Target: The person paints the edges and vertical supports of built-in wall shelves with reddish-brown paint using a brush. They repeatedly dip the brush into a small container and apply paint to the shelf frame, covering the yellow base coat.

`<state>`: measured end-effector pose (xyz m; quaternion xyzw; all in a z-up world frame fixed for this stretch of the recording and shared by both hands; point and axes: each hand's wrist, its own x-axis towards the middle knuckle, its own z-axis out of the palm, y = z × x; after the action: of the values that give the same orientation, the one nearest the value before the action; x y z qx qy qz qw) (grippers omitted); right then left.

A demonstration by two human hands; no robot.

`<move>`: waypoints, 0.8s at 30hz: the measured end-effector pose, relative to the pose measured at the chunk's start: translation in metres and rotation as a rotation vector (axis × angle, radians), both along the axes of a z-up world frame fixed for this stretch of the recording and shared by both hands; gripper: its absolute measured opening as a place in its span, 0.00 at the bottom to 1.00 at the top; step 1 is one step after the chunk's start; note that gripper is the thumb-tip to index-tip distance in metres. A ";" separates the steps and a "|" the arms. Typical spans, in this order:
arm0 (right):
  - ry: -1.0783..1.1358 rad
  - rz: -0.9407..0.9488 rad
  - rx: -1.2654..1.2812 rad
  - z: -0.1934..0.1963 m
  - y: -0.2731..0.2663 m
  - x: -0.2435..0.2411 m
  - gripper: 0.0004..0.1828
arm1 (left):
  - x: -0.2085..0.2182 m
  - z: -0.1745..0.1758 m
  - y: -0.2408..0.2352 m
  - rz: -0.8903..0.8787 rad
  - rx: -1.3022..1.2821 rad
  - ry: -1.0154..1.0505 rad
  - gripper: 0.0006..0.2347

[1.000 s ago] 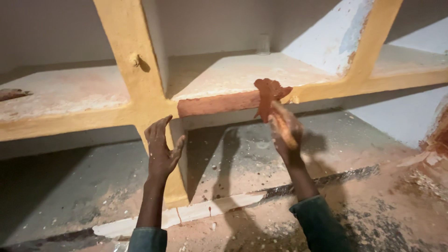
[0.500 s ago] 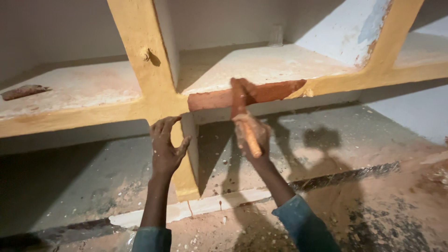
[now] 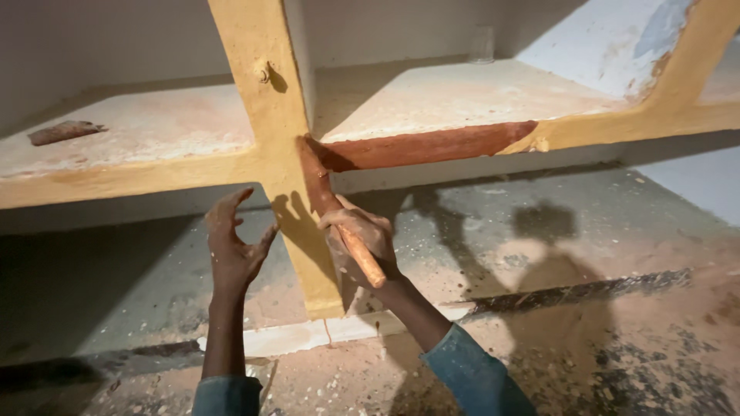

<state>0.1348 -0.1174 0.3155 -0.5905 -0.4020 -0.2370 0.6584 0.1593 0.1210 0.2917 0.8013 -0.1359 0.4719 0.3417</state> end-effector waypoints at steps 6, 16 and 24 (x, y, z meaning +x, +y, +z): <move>-0.513 -0.319 -0.152 -0.002 0.006 0.011 0.03 | 0.001 -0.009 0.010 -0.019 0.005 0.016 0.32; 0.017 -0.150 0.094 -0.031 -0.075 0.057 0.07 | 0.021 -0.018 -0.015 -0.135 -0.034 0.015 0.31; -0.284 -0.256 0.067 0.000 -0.118 0.060 0.07 | 0.030 -0.018 -0.028 -0.218 -0.103 0.031 0.29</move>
<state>0.1950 -0.2354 0.3160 -0.5753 -0.4042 -0.4131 0.5788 0.1891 0.0929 0.2737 0.7703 -0.1923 0.4260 0.4338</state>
